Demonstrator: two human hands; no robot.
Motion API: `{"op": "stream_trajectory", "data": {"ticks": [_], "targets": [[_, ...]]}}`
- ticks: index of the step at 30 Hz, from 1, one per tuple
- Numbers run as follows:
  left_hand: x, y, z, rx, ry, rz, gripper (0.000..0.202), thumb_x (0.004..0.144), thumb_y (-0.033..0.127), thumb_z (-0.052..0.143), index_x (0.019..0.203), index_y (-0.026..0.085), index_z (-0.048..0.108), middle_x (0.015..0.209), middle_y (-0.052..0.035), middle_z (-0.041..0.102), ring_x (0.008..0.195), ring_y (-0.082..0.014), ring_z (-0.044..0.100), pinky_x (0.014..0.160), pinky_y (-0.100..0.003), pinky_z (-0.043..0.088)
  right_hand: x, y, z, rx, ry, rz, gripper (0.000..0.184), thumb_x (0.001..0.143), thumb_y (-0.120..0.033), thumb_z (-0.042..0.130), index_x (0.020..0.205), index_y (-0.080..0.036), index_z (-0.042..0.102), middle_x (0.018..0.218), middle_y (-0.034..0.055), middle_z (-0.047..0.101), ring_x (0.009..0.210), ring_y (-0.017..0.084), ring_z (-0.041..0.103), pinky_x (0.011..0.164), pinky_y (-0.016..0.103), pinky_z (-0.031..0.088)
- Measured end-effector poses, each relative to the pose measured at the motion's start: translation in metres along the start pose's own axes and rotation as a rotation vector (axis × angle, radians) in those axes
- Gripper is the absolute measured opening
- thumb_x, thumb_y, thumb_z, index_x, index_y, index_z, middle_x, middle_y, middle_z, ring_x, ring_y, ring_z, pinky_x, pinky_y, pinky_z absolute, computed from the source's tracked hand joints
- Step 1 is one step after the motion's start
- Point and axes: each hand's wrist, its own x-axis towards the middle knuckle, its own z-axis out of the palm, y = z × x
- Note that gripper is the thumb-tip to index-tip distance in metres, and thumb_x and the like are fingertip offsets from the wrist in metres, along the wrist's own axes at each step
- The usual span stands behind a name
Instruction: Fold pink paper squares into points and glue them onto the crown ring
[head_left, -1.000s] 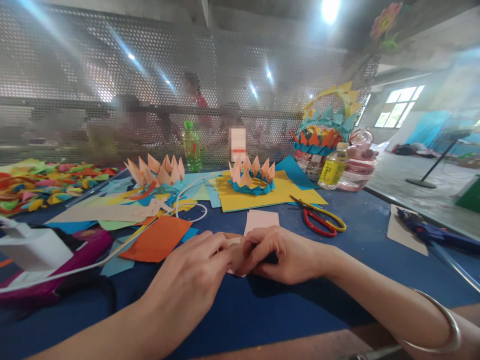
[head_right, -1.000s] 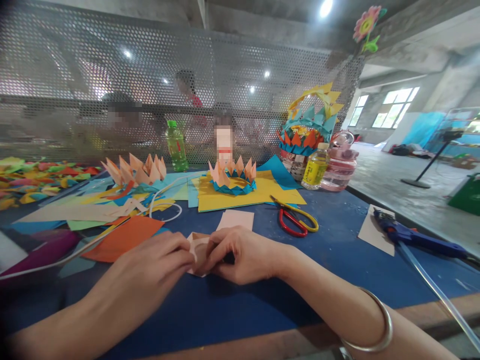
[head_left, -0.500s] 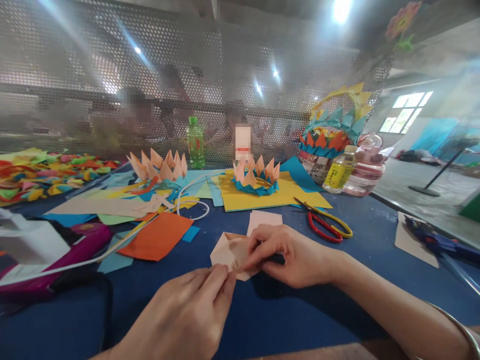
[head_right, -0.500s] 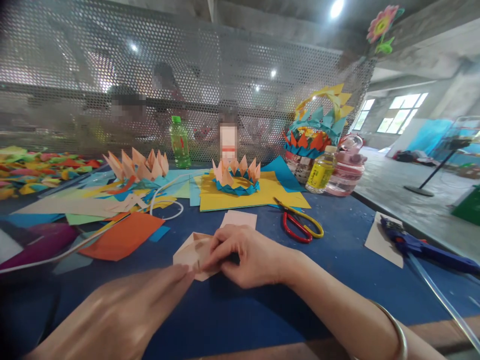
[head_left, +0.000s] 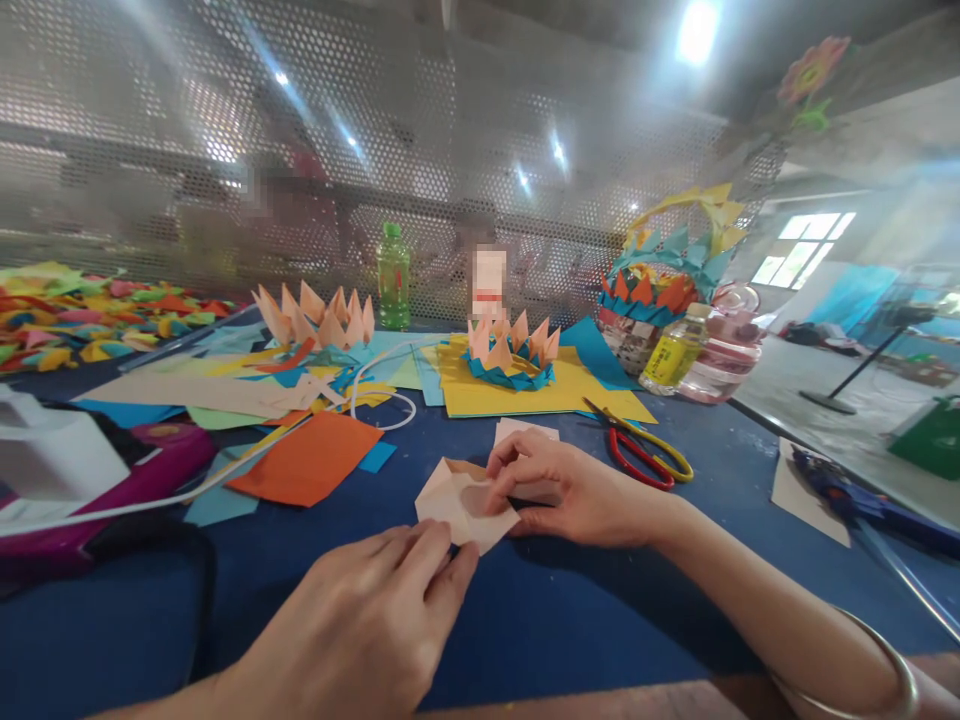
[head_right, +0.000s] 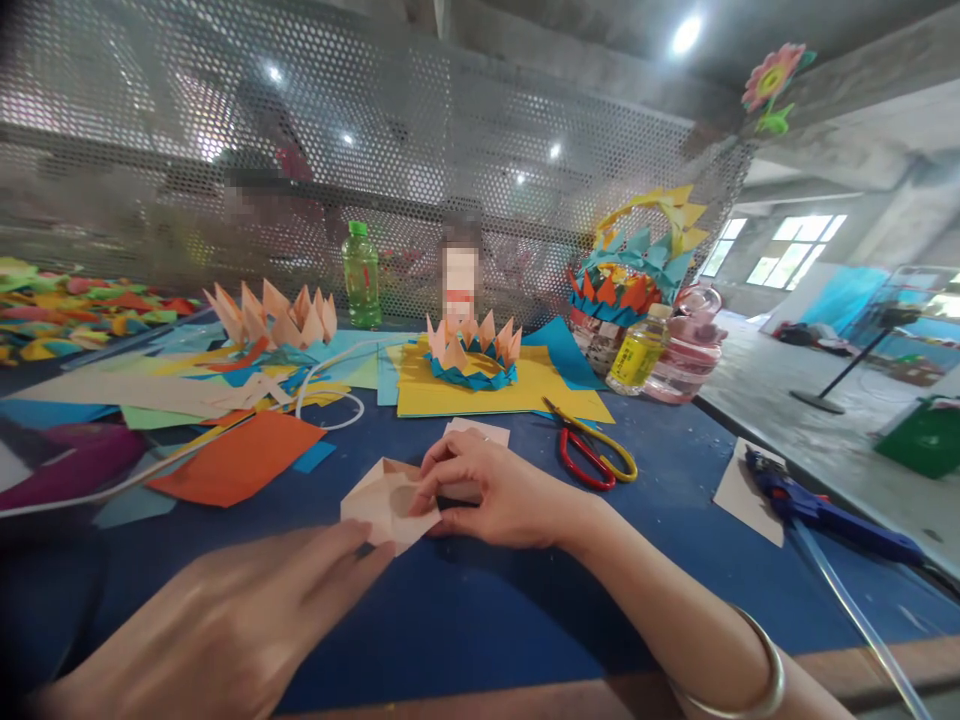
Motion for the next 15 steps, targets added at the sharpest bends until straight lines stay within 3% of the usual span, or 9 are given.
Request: {"op": "stream_trajectory", "data": {"ticks": [4,9,15], "targets": [[-0.001,0.002,0.0,0.023,-0.024,-0.008,0.049,0.079,0.003,0.047,0.121,0.023,0.061,0.091,-0.0058,0.068,0.076,-0.0184,0.065,0.072,-0.028,0.053,0.004,0.006,0.006,0.078,0.04,0.047,0.006,0.082,-0.025,0.07,0.085,-0.02,0.072,0.097,0.0037,0.061,0.098,0.016,0.055,0.09,0.029,0.042],[0.0,0.003,0.0,0.021,-0.005,-0.008,0.045,0.078,0.004,0.049,0.116,0.022,0.063,0.09,-0.0058,0.067,0.074,-0.0193,0.065,0.068,-0.029,0.052,0.009,0.008,0.016,0.132,0.11,0.126,0.017,0.083,-0.032,0.068,0.08,-0.016,0.069,0.084,0.0033,0.062,0.082,0.014,0.056,0.074,0.025,0.045],[0.003,0.006,-0.001,0.124,0.031,0.026,0.045,0.075,0.004,0.044,0.111,0.02,0.066,0.09,-0.0076,0.07,0.073,-0.0219,0.066,0.062,-0.031,0.051,0.013,0.002,0.022,0.144,0.137,0.188,0.028,0.081,-0.044,0.068,0.074,-0.017,0.067,0.077,0.0025,0.063,0.077,0.014,0.056,0.07,0.025,0.043]]}}
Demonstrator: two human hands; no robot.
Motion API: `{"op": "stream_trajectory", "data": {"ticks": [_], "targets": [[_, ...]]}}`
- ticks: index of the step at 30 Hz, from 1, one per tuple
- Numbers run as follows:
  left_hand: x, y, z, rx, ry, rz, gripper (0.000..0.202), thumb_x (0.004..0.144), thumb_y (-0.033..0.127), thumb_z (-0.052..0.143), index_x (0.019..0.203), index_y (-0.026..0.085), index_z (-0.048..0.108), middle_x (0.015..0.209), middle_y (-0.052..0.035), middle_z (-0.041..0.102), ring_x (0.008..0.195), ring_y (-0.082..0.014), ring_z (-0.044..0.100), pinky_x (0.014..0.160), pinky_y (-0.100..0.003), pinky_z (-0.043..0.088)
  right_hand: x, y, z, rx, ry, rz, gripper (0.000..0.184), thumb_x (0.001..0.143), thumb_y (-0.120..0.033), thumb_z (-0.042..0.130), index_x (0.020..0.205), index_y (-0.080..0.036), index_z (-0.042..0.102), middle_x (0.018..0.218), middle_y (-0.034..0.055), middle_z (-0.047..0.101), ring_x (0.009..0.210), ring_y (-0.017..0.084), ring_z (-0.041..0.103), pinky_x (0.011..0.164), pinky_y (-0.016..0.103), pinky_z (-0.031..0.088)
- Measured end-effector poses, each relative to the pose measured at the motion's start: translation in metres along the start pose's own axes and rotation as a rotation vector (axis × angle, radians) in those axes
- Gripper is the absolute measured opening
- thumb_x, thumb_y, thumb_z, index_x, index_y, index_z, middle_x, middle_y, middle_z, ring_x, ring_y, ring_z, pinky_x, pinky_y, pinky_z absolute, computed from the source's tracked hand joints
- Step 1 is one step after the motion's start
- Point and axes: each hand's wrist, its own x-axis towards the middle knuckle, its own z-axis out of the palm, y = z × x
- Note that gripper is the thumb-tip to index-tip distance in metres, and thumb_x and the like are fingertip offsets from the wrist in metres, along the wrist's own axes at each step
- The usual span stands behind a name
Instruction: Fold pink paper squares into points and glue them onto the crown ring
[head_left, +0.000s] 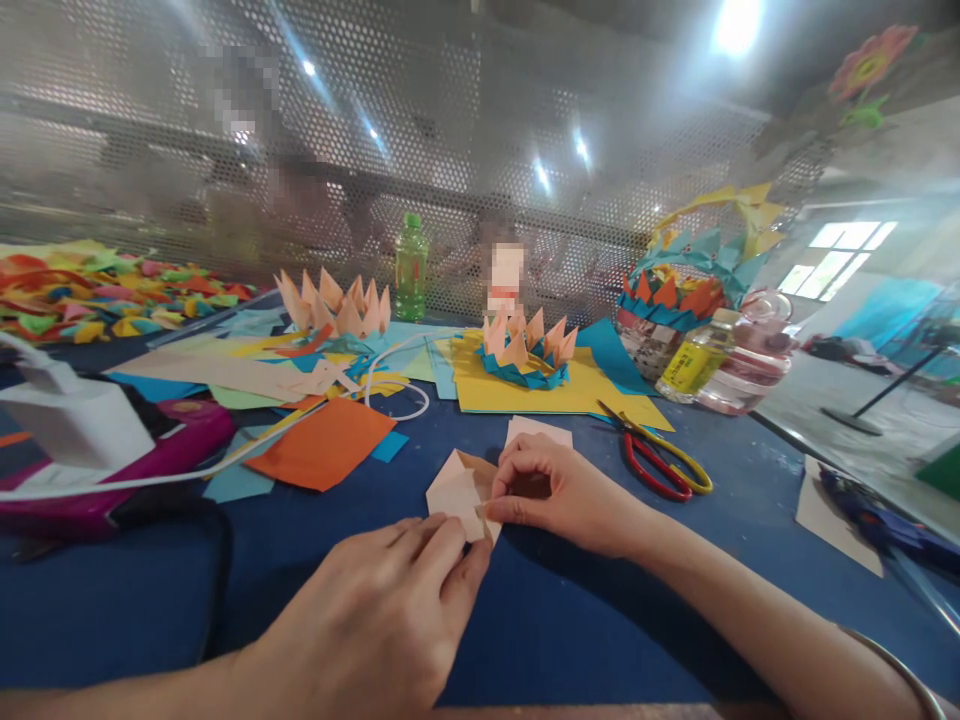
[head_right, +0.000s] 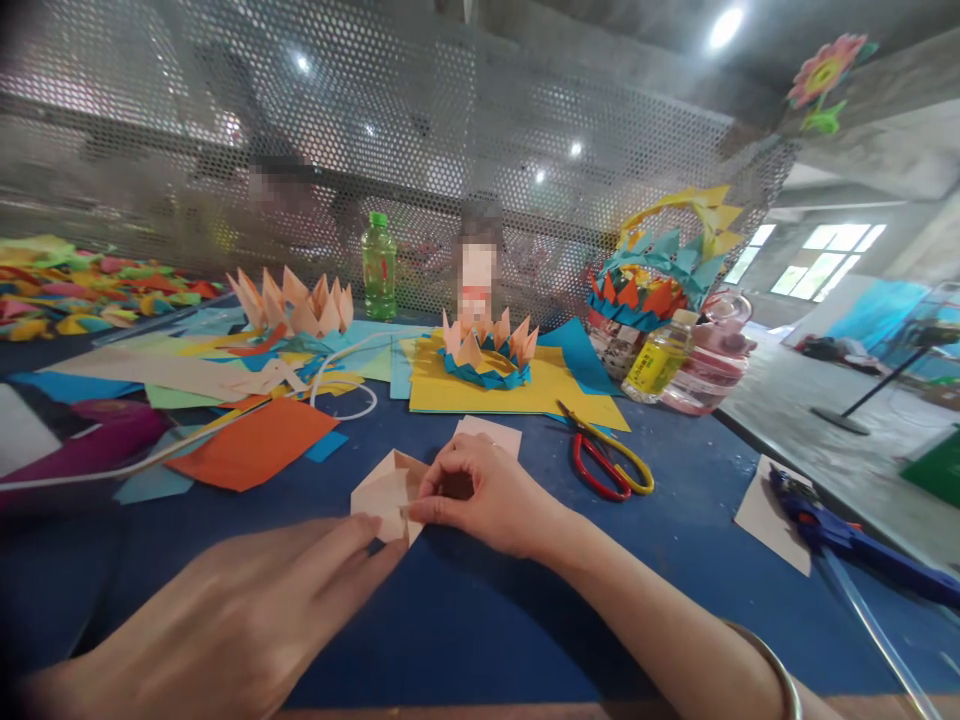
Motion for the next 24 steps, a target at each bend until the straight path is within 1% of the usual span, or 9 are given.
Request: {"op": "stream_trajectory", "data": {"ticks": [3,8,11,15,18,20,22,24], "targets": [[0.0013,0.0002,0.0007,0.047,0.002,0.032,0.049,0.069,0.001,0.042,0.107,0.019,0.067,0.087,-0.0065,0.071,0.071,-0.0212,0.065,0.059,-0.031,0.051,0.0001,-0.0004,0.0021,0.01,0.017,0.031,0.028,0.079,-0.044,0.07,0.072,-0.017,0.068,0.077,0.0023,0.062,0.077,0.015,0.056,0.07,0.025,0.042],[0.0045,-0.0002,-0.0004,0.107,0.034,0.027,0.052,0.062,0.0,0.042,0.105,0.016,0.068,0.083,-0.0073,0.071,0.067,-0.0217,0.065,0.057,-0.032,0.051,0.0021,-0.0012,0.0055,0.002,0.048,0.068,0.019,0.076,-0.036,0.074,0.07,-0.018,0.071,0.077,0.0013,0.058,0.08,0.015,0.053,0.072,0.026,0.041],[0.0049,0.0004,-0.0023,0.086,0.014,0.042,0.053,0.061,0.0,0.042,0.105,0.016,0.068,0.084,-0.0073,0.071,0.067,-0.0209,0.066,0.057,-0.031,0.052,0.0033,-0.0026,0.0065,-0.005,0.04,0.074,0.015,0.076,-0.031,0.075,0.069,-0.018,0.071,0.073,0.0003,0.057,0.078,0.014,0.053,0.071,0.026,0.04],[0.0035,0.0015,-0.0023,0.088,0.004,0.039,0.052,0.062,0.0,0.043,0.104,0.017,0.068,0.086,-0.0071,0.072,0.069,-0.021,0.066,0.06,-0.03,0.053,0.0029,-0.0032,0.0071,-0.045,0.052,0.101,0.016,0.076,-0.032,0.075,0.07,-0.018,0.071,0.077,0.001,0.057,0.081,0.015,0.053,0.073,0.027,0.04],[0.0031,0.001,-0.0009,0.085,-0.005,0.052,0.047,0.064,0.002,0.044,0.101,0.016,0.069,0.084,-0.0074,0.073,0.066,-0.0205,0.066,0.058,-0.029,0.052,0.0017,-0.0027,0.0076,-0.067,0.055,0.106,0.016,0.076,-0.032,0.074,0.07,-0.018,0.069,0.079,0.0009,0.058,0.082,0.015,0.053,0.074,0.027,0.039],[0.0036,0.0005,-0.0014,0.091,0.015,0.048,0.045,0.065,0.002,0.043,0.1,0.015,0.069,0.083,-0.0079,0.073,0.066,-0.0204,0.066,0.057,-0.029,0.052,0.0011,-0.0024,0.008,-0.073,0.055,0.103,0.016,0.077,-0.031,0.073,0.07,-0.018,0.068,0.08,0.0007,0.058,0.082,0.014,0.053,0.073,0.027,0.039],[0.0045,0.0006,-0.0035,0.096,0.036,0.044,0.046,0.067,0.001,0.042,0.102,0.014,0.068,0.085,-0.0086,0.072,0.067,-0.0209,0.067,0.058,-0.03,0.053,0.0006,-0.0022,0.0085,-0.08,0.059,0.098,0.016,0.078,-0.031,0.073,0.07,-0.018,0.068,0.08,0.0004,0.058,0.081,0.014,0.053,0.074,0.027,0.039],[0.0059,0.0012,-0.0063,0.097,0.017,0.027,0.049,0.068,0.0,0.042,0.109,0.013,0.066,0.089,-0.0086,0.072,0.07,-0.0213,0.067,0.06,-0.032,0.053,0.0,-0.0023,0.009,-0.088,0.068,0.089,0.016,0.078,-0.031,0.073,0.071,-0.019,0.068,0.08,0.0001,0.058,0.081,0.014,0.053,0.075,0.027,0.039]]}}
